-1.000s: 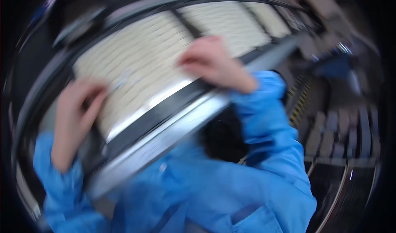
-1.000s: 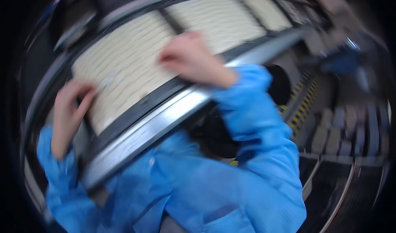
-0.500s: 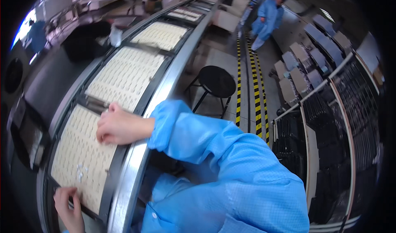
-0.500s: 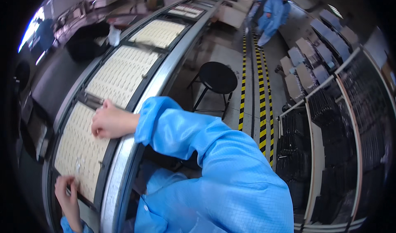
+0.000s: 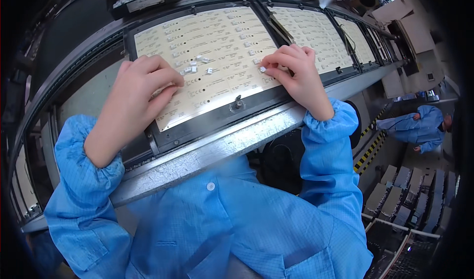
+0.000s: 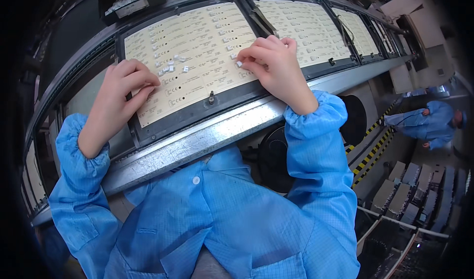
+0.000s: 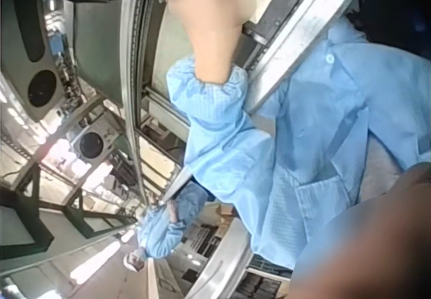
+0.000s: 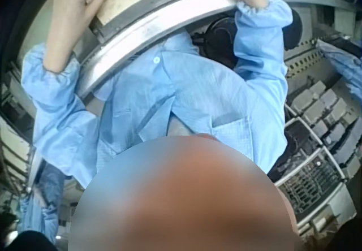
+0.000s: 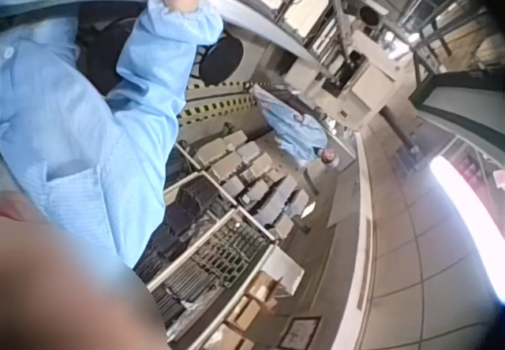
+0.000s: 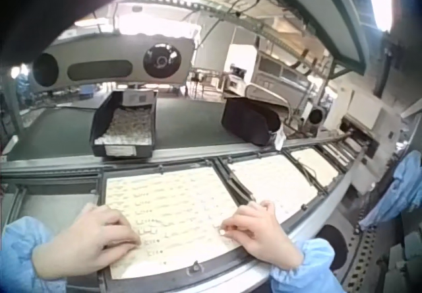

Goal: Placing small electronic components onto a circuit board or template.

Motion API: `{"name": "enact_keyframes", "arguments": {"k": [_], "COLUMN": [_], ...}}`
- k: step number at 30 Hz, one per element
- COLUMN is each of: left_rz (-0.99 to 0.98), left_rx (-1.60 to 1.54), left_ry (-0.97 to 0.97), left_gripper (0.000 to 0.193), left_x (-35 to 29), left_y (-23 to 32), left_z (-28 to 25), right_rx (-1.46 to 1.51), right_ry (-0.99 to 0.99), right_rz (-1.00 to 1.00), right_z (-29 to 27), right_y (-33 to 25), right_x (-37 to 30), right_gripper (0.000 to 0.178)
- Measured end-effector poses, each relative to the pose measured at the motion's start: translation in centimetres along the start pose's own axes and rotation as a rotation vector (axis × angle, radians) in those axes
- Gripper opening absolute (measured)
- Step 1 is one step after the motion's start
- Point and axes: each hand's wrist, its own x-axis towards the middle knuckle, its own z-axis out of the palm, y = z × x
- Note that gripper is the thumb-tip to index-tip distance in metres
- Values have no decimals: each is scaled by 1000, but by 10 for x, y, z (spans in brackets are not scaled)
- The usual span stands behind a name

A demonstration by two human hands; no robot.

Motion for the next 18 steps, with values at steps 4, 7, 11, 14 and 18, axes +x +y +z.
{"name": "enact_keyframes", "arguments": {"k": [4,7,11,14,18], "left_rz": [40,-7,-49,-46,-79], "left_rx": [-9,-31,-45,-12,-5], "left_ry": [46,70,85,83,91], "left_gripper": [8,7,5,4,5], "left_x": [-1,2,5,1,2], "left_y": [-3,1,5,5,6], "left_z": [6,10,16,18,22], "right_rx": [-95,-179,-223,-211,-4], "right_ry": [8,-6,-97,-74,-124], "right_rz": [-21,-76,-55,-79,-163], "right_z": [-1,-3,-13,-15,16], "right_y": [-6,-15,-23,-30,-51], "right_x": [0,4,11,27,51], "right_gripper": [9,12,18,19,14]}}
